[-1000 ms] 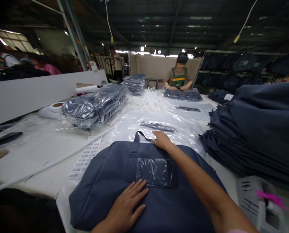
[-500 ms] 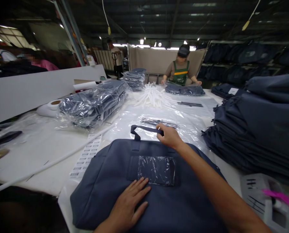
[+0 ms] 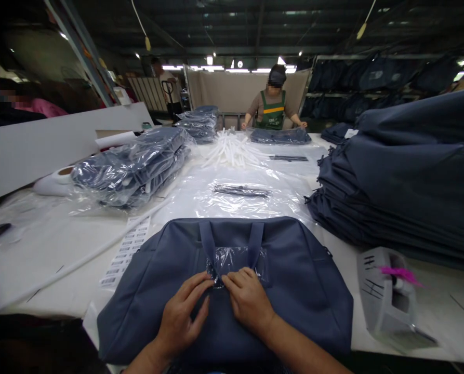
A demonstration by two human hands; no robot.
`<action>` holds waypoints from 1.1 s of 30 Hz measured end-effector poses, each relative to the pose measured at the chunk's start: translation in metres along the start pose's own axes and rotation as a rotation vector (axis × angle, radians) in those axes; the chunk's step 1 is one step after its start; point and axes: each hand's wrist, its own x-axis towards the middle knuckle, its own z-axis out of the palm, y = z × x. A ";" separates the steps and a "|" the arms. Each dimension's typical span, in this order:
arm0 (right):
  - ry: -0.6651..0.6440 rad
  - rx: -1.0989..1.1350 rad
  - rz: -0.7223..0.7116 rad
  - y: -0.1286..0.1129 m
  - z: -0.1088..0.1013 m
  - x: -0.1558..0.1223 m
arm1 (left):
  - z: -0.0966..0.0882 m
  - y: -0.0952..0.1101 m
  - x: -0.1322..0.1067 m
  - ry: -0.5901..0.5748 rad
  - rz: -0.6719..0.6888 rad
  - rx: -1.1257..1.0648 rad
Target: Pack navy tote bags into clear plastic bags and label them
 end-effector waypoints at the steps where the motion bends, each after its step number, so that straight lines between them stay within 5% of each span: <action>1: 0.001 -0.012 0.001 0.001 0.000 0.001 | 0.001 -0.001 0.007 -0.002 0.035 0.037; 7: -0.228 0.083 0.068 0.003 -0.044 0.055 | 0.033 -0.021 0.030 -0.180 0.110 0.144; 11: 0.020 0.416 0.097 0.005 -0.046 0.105 | 0.040 -0.025 0.021 -0.246 0.067 0.125; 16: 0.105 0.649 0.185 0.022 0.020 0.104 | -0.010 -0.027 0.041 -0.421 0.032 -0.153; 18: 0.122 0.641 0.189 0.024 0.035 0.095 | -0.039 -0.039 0.074 -0.457 -0.102 -0.314; 21: 0.131 0.622 0.232 0.023 0.037 0.090 | -0.057 -0.076 0.146 -0.313 -0.255 -0.225; 23: 0.099 0.631 0.257 0.021 0.032 0.091 | -0.040 -0.108 0.196 -0.350 -0.186 -0.189; 26: 0.060 0.684 0.249 0.020 0.027 0.094 | 0.013 -0.149 0.252 -0.560 -0.044 -0.160; 29: 0.036 0.717 0.247 0.020 0.026 0.095 | 0.058 -0.172 0.282 -0.766 0.057 -0.111; 33: 0.034 0.735 0.238 0.021 0.028 0.095 | 0.077 -0.185 0.298 -0.875 0.079 -0.215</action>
